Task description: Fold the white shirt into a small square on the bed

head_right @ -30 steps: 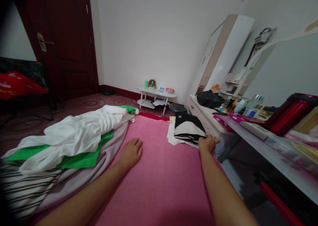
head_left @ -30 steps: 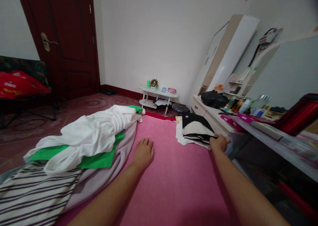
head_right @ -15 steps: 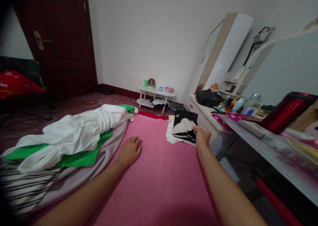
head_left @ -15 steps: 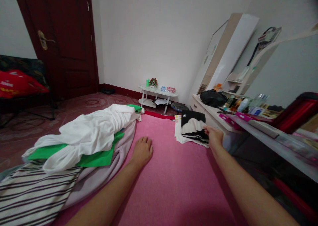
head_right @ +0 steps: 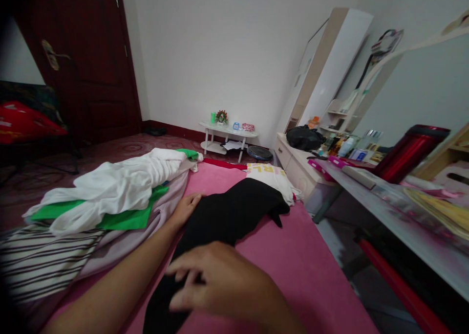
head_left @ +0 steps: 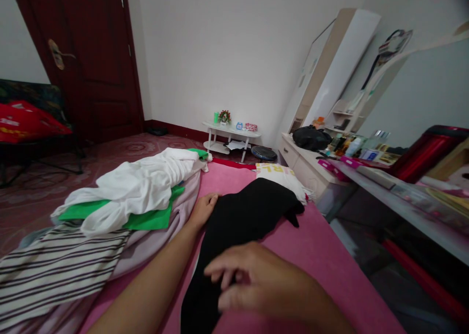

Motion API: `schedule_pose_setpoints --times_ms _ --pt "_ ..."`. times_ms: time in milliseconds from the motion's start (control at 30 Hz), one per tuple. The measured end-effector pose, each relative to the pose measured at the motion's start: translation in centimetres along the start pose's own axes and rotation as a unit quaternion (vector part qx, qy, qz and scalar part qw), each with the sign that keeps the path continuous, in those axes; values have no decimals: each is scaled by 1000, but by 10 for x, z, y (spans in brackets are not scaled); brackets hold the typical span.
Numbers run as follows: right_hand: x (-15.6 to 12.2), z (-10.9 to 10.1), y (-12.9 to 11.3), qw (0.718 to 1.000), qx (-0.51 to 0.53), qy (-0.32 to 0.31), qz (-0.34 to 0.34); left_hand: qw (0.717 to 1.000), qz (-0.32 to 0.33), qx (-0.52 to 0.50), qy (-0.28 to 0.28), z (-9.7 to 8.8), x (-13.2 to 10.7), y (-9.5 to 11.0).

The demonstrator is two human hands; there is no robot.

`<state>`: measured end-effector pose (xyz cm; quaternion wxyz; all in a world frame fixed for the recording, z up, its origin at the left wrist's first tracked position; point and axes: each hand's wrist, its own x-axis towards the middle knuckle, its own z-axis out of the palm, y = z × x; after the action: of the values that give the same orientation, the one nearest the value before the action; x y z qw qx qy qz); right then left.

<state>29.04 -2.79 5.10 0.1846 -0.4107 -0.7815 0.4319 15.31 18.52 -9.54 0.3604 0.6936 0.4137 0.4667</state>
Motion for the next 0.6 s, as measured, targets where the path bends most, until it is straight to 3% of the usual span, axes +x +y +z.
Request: schedule_pose_setpoints --times_ms 67,133,200,267,333,433,533,567,600 --pt "13 -16 23 983 35 182 16 1000 8 -20 -16 1 -5 9" --pt "26 -29 53 935 51 350 29 999 28 -40 -18 2 -10 28" --pt "32 -41 81 888 59 455 41 996 75 -35 -23 2 -18 58" --pt "29 -53 101 853 63 515 56 987 150 7 -64 5 -29 97" --pt "19 -69 114 832 55 545 88 954 249 62 -153 16 -48 137" --pt "-3 -91 123 826 19 545 144 867 371 177 -283 49 -91 181" --pt "-24 -105 129 848 7 501 172 761 388 289 -433 87 -135 198" --pt "-29 -108 131 860 7 477 181 734 376 300 -479 95 -144 200" --pt "-35 -110 133 871 8 451 192 725 363 302 -502 98 -149 201"
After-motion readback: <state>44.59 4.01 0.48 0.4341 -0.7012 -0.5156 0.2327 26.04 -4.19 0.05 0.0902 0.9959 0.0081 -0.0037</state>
